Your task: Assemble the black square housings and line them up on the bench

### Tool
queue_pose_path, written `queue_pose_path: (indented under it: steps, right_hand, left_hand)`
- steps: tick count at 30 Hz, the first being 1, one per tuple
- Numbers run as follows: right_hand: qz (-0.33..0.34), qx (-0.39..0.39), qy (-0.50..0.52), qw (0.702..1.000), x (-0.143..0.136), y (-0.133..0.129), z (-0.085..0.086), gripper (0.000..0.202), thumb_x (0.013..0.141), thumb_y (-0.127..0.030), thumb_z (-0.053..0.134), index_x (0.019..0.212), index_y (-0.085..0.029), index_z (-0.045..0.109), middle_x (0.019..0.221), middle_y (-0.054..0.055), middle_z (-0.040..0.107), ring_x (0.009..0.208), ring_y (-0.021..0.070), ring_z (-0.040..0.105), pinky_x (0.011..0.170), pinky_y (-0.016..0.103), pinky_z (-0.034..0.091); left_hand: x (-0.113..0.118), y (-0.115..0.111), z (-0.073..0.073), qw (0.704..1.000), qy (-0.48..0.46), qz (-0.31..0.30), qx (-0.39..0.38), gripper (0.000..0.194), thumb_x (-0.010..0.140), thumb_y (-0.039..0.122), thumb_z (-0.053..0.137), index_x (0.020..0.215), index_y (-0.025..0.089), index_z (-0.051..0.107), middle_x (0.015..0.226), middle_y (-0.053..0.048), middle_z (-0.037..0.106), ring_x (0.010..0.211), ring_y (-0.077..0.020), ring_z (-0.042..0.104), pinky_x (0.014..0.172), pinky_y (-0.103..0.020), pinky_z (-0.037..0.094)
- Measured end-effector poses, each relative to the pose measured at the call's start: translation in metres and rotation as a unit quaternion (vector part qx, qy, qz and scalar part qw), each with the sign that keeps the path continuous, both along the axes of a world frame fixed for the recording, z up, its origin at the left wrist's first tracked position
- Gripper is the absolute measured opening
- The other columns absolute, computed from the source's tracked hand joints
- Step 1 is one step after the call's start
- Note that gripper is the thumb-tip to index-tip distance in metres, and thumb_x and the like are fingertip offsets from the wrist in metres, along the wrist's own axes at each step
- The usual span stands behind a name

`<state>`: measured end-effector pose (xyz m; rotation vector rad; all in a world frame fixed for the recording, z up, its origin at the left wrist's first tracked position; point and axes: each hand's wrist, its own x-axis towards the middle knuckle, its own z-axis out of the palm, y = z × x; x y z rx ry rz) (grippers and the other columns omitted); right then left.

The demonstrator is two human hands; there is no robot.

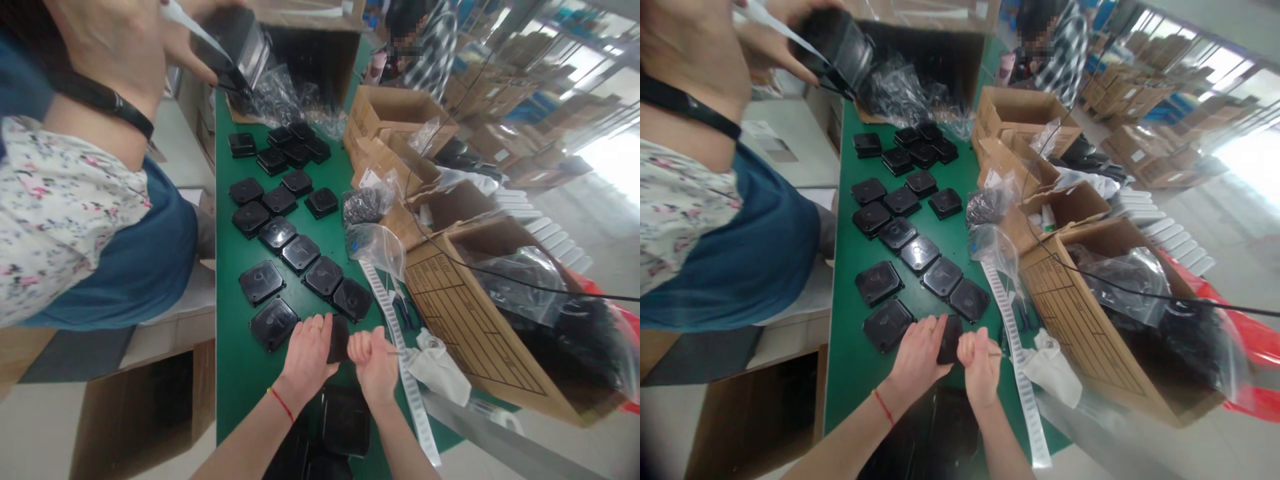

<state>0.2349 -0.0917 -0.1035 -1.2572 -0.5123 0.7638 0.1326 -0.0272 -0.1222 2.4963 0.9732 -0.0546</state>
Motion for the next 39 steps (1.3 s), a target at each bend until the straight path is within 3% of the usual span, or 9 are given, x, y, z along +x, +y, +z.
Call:
queue_pose_path:
  steps: [3, 9, 13, 18, 23, 28, 33, 37, 39]
  right_hand:
    - [-0.043, 0.044, 0.013, 0.998, 0.000, -0.003, -0.001, 0.057, 0.100, -0.047, 0.043, 0.050, -0.023, 0.032, 0.043, -0.008, 0.026, 0.040, 0.0093, 0.025, 0.042, 0.029, 0.021]
    - [0.041, -0.054, -0.069, 0.995, -0.002, -0.006, -0.023, 0.058, 0.101, -0.048, 0.036, 0.048, -0.024, 0.032, 0.043, -0.006, 0.028, 0.041, 0.0100, 0.025, 0.044, 0.032, 0.020]
    - [0.103, -0.098, -0.176, 0.974, 0.001, -0.002, -0.021, 0.058, 0.094, -0.057, 0.049, 0.049, -0.023, 0.040, 0.047, -0.004, 0.038, 0.045, 0.0108, 0.033, 0.047, 0.032, 0.022]
    - [-0.025, -0.055, -0.061, 0.996, -0.003, -0.001, -0.017, 0.057, 0.101, -0.055, 0.023, 0.052, -0.027, 0.020, 0.044, -0.009, 0.017, 0.038, 0.0107, 0.018, 0.040, 0.030, 0.019]
    - [0.084, -0.092, -0.192, 0.973, -0.005, 0.000, -0.015, 0.054, 0.092, -0.058, 0.053, 0.051, -0.023, 0.046, 0.048, -0.002, 0.044, 0.048, 0.0126, 0.039, 0.049, 0.032, 0.026]
    - [-0.046, -0.084, -0.045, 0.994, -0.005, 0.003, -0.015, 0.059, 0.100, -0.058, 0.026, 0.049, -0.028, 0.021, 0.042, -0.009, 0.016, 0.037, 0.0105, 0.017, 0.038, 0.030, 0.017]
    - [0.072, -0.072, -0.165, 0.981, -0.008, -0.001, -0.017, 0.047, 0.083, -0.056, 0.067, 0.051, -0.024, 0.054, 0.049, -0.003, 0.050, 0.049, 0.0121, 0.040, 0.047, 0.031, 0.030]
    - [0.005, -0.079, -0.037, 0.996, 0.005, 0.003, -0.014, 0.058, 0.097, -0.060, 0.032, 0.046, -0.032, 0.031, 0.038, -0.011, 0.025, 0.036, 0.0107, 0.018, 0.033, 0.030, 0.019]
    - [-0.052, -0.051, 0.030, 0.997, 0.002, 0.002, -0.015, 0.058, 0.099, -0.057, 0.029, 0.048, -0.030, 0.025, 0.039, -0.012, 0.019, 0.034, 0.0099, 0.014, 0.033, 0.028, 0.018]
  left_hand:
    - [0.001, 0.000, 0.000, 1.000, 0.002, 0.003, -0.012, 0.090, 0.070, 0.043, 0.082, 0.142, 0.007, 0.041, 0.120, -0.016, 0.060, 0.109, -0.0307, 0.058, 0.095, -0.046, 0.050]
    - [0.001, 0.002, 0.006, 1.000, 0.009, -0.001, -0.017, 0.089, 0.071, 0.041, 0.081, 0.142, 0.006, 0.041, 0.122, -0.016, 0.060, 0.110, -0.0312, 0.057, 0.095, -0.046, 0.050]
    - [0.000, 0.001, 0.008, 1.000, 0.009, -0.004, -0.016, 0.079, 0.080, 0.040, 0.073, 0.143, 0.006, 0.040, 0.120, -0.015, 0.061, 0.109, -0.0309, 0.058, 0.095, -0.047, 0.049]
    - [0.000, -0.001, 0.008, 1.000, 0.019, 0.002, 0.002, 0.084, 0.074, 0.039, 0.078, 0.143, 0.008, 0.040, 0.122, -0.016, 0.061, 0.109, -0.0303, 0.058, 0.093, -0.044, 0.049]
    - [0.000, 0.000, 0.010, 1.000, 0.012, -0.007, 0.009, 0.067, 0.085, 0.032, 0.065, 0.142, 0.005, 0.041, 0.118, -0.015, 0.062, 0.107, -0.0294, 0.058, 0.093, -0.044, 0.048]
    - [0.000, -0.001, 0.011, 1.000, 0.017, 0.003, 0.008, 0.086, 0.073, 0.038, 0.080, 0.141, 0.005, 0.041, 0.121, -0.016, 0.060, 0.108, -0.0301, 0.057, 0.094, -0.044, 0.047]
    - [-0.002, -0.002, 0.006, 1.000, 0.010, -0.003, 0.020, 0.065, 0.085, 0.026, 0.065, 0.143, 0.008, 0.040, 0.124, -0.015, 0.061, 0.112, -0.0284, 0.057, 0.096, -0.043, 0.045]
    - [-0.001, -0.001, 0.007, 1.000, 0.017, -0.002, 0.002, 0.084, 0.076, 0.039, 0.077, 0.143, 0.006, 0.039, 0.121, -0.016, 0.061, 0.109, -0.0299, 0.057, 0.095, -0.044, 0.046]
    - [-0.001, 0.000, 0.010, 1.000, 0.020, 0.000, -0.005, 0.088, 0.072, 0.040, 0.080, 0.143, 0.007, 0.039, 0.119, -0.015, 0.061, 0.107, -0.0296, 0.057, 0.093, -0.044, 0.048]
